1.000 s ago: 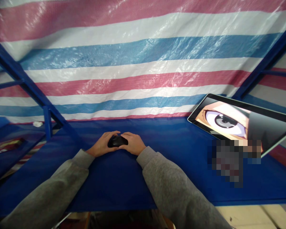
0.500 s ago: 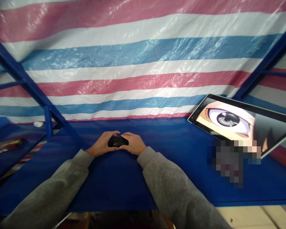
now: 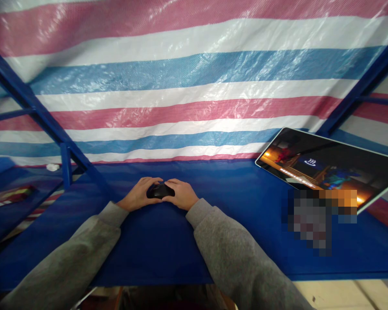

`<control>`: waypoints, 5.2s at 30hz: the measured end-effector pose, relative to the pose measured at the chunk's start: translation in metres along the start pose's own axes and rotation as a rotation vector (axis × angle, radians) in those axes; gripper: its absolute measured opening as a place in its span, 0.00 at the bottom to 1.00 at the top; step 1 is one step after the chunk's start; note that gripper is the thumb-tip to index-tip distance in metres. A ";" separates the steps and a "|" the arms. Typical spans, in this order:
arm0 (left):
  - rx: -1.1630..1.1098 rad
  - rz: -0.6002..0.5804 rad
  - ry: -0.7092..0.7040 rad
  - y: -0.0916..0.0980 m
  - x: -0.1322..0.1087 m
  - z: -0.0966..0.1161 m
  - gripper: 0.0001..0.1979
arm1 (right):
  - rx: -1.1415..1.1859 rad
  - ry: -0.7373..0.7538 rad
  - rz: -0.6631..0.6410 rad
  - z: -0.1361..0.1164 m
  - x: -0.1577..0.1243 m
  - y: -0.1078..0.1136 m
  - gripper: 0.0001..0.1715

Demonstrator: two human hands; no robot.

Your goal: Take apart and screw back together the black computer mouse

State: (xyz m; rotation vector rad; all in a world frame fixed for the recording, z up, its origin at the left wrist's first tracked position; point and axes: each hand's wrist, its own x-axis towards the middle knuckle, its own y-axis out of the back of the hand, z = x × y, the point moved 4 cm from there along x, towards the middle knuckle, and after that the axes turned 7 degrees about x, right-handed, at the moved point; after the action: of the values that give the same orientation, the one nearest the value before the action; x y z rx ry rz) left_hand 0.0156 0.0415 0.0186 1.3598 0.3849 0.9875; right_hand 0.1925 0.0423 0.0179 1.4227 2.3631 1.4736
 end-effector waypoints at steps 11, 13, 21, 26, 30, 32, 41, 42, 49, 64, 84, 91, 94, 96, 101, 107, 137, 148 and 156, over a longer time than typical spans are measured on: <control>0.043 0.026 -0.054 0.004 -0.001 0.002 0.28 | -0.009 -0.002 0.027 0.004 0.000 -0.002 0.30; 0.052 0.034 -0.062 0.005 -0.001 0.002 0.27 | -0.006 -0.005 0.032 0.005 0.000 -0.002 0.31; 0.077 0.054 -0.083 0.003 0.000 -0.002 0.27 | 0.007 -0.003 0.038 0.003 -0.002 -0.001 0.29; 0.070 0.062 -0.089 0.005 0.000 -0.001 0.26 | 0.029 0.012 0.049 0.002 -0.004 -0.003 0.31; 0.064 0.083 -0.049 0.009 0.000 -0.002 0.25 | 0.050 0.052 0.064 -0.001 -0.004 -0.001 0.34; 0.063 0.085 -0.033 0.010 -0.001 -0.002 0.26 | 0.052 0.071 0.069 -0.003 -0.004 0.000 0.32; 0.086 0.143 -0.006 0.013 -0.001 -0.001 0.19 | 0.084 -0.004 0.090 0.002 -0.003 0.000 0.27; 0.089 0.156 -0.007 0.013 -0.001 -0.002 0.18 | 0.082 -0.018 0.090 0.003 -0.003 -0.001 0.27; 0.117 0.240 -0.054 0.013 -0.004 -0.003 0.18 | 0.080 -0.063 0.081 0.005 -0.004 -0.002 0.32; 0.065 0.268 0.036 0.012 -0.001 -0.005 0.13 | -0.027 0.076 0.021 -0.005 -0.004 -0.003 0.40; 0.116 0.121 0.527 0.006 -0.006 -0.035 0.19 | 0.001 0.004 0.016 -0.002 -0.004 -0.003 0.37; -0.005 0.400 0.661 0.025 -0.010 -0.046 0.17 | 0.002 0.006 0.024 0.001 -0.005 -0.004 0.37; -0.020 0.522 0.682 0.033 -0.014 -0.049 0.18 | 0.003 0.010 0.029 0.001 -0.005 -0.004 0.37; -0.015 0.553 0.691 0.034 -0.016 -0.052 0.19 | 0.003 0.013 0.031 0.000 -0.006 -0.004 0.37; 0.005 0.566 0.695 0.032 -0.018 -0.053 0.18 | 0.003 0.009 0.032 -0.001 -0.005 -0.003 0.37; -0.127 0.742 0.675 0.040 -0.020 -0.044 0.17 | -0.001 -0.002 0.022 0.000 -0.005 -0.003 0.37; -0.714 0.942 0.503 0.025 -0.012 0.001 0.20 | -0.077 0.151 0.226 -0.031 -0.005 -0.002 0.15; -0.720 0.990 0.516 0.024 -0.014 -0.001 0.20 | -0.026 0.141 0.261 -0.031 -0.005 0.002 0.14; -0.723 1.015 0.499 0.026 -0.015 0.000 0.19 | 0.010 0.168 0.326 -0.028 -0.006 0.001 0.12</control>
State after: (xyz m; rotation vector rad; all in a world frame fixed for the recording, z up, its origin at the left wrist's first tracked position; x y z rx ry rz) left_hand -0.0023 0.0276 0.0377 0.5640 -0.3537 2.0663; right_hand 0.1844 0.0185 0.0317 1.8260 2.3151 1.7171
